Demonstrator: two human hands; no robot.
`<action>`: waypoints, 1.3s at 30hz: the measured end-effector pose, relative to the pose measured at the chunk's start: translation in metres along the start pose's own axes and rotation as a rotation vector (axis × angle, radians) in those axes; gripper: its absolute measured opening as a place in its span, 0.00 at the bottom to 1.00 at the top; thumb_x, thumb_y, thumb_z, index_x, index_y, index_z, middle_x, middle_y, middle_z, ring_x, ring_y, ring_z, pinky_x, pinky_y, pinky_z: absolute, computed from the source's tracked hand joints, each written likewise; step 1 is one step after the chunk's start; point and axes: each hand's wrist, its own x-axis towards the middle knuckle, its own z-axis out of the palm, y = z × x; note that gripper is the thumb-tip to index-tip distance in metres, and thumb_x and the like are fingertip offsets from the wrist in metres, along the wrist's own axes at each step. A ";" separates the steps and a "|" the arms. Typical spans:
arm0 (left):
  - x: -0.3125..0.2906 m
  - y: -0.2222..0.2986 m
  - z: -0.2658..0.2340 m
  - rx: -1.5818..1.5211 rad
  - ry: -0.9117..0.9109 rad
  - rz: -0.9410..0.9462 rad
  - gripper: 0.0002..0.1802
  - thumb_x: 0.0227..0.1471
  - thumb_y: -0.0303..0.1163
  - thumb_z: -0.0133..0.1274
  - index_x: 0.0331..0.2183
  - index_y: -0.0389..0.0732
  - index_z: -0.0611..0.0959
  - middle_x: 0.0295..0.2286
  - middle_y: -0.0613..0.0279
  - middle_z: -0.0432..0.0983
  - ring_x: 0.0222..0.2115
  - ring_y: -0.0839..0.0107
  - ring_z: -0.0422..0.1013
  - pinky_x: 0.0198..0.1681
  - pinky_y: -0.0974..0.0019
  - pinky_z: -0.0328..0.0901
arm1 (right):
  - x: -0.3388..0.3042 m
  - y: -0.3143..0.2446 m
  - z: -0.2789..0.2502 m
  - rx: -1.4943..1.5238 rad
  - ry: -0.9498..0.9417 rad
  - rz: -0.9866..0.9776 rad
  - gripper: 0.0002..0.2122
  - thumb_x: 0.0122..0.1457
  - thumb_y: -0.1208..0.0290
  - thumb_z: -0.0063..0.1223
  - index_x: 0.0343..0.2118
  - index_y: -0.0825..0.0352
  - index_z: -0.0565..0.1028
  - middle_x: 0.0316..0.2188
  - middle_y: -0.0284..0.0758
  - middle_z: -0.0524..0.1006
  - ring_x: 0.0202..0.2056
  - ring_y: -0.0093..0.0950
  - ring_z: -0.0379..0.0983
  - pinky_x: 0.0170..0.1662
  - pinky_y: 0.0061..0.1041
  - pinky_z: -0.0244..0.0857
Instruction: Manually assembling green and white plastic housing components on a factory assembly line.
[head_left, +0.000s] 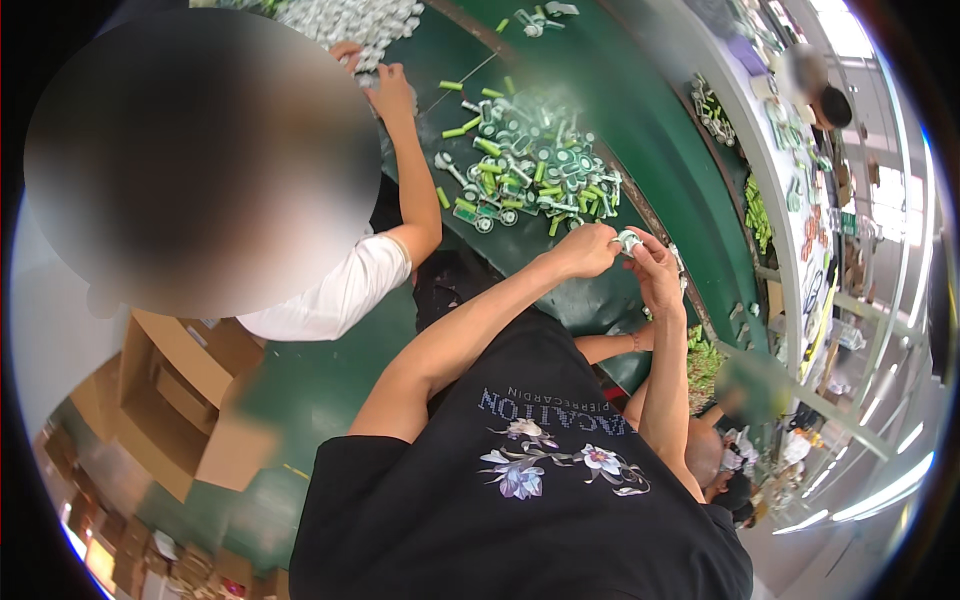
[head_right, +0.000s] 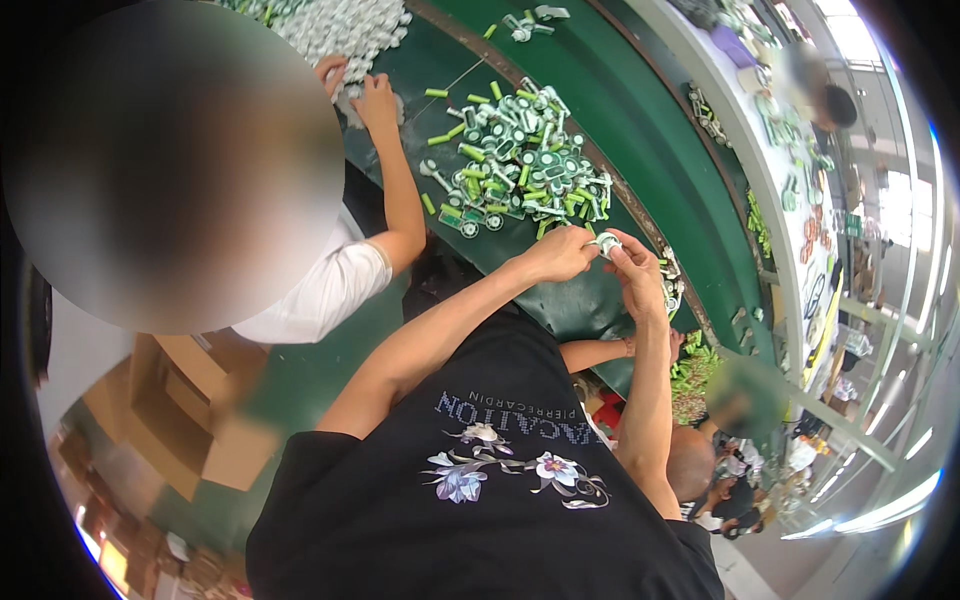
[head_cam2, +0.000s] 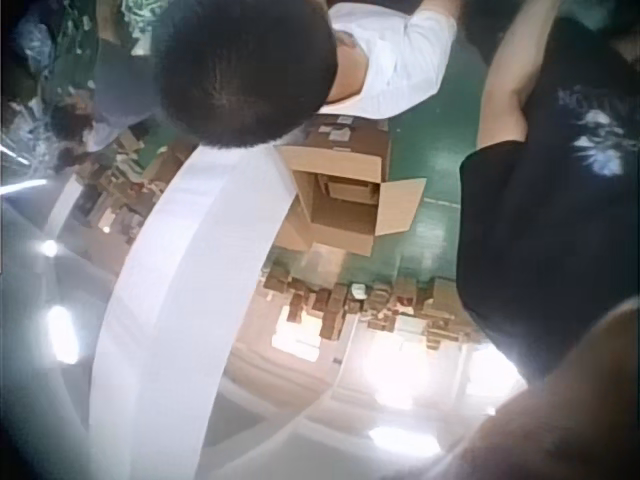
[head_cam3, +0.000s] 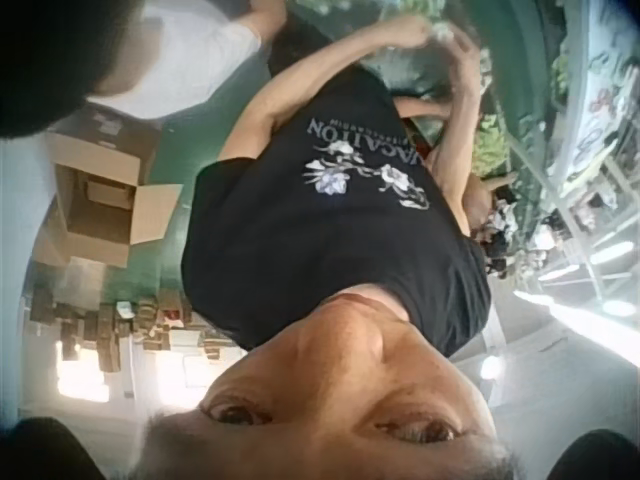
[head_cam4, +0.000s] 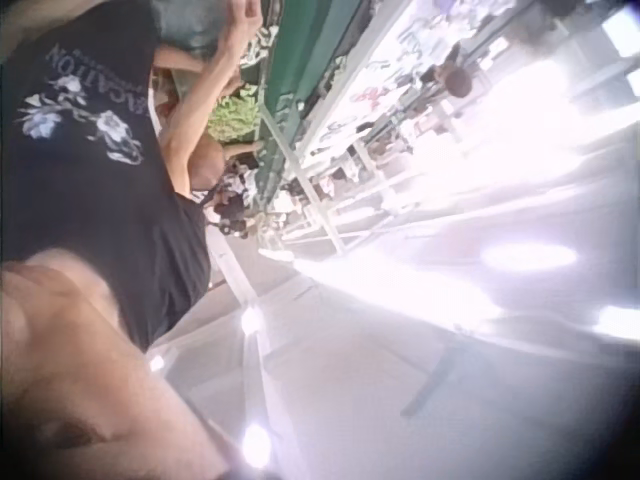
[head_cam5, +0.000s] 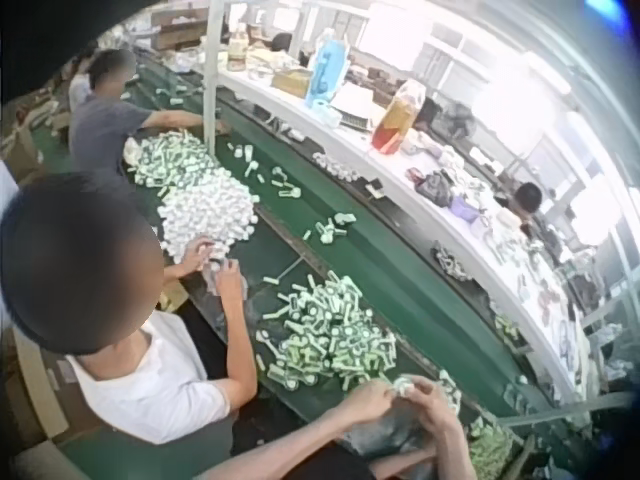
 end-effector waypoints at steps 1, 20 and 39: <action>-0.005 -0.001 0.000 -0.026 0.013 -0.004 0.20 0.68 0.39 0.53 0.34 0.30 0.86 0.29 0.47 0.86 0.35 0.47 0.84 0.41 0.45 0.73 | 0.001 -0.001 0.000 -0.024 -0.006 0.015 0.21 0.69 0.71 0.67 0.61 0.71 0.80 0.47 0.33 0.86 0.45 0.22 0.81 0.46 0.24 0.75; -0.033 0.011 -0.035 0.225 0.277 0.077 0.47 0.60 0.72 0.54 0.34 0.27 0.87 0.21 0.41 0.84 0.24 0.45 0.83 0.36 0.46 0.77 | 0.007 0.012 0.073 -0.517 0.087 -0.151 0.17 0.63 0.77 0.68 0.53 0.75 0.82 0.43 0.29 0.84 0.42 0.17 0.79 0.49 0.20 0.74; -0.038 -0.015 -0.027 0.012 0.325 0.288 0.42 0.58 0.48 0.65 0.66 0.39 0.70 0.34 0.47 0.87 0.37 0.41 0.84 0.42 0.43 0.77 | 0.040 -0.001 0.057 -0.050 -0.005 0.081 0.20 0.67 0.71 0.68 0.59 0.72 0.78 0.46 0.35 0.86 0.41 0.25 0.83 0.47 0.27 0.76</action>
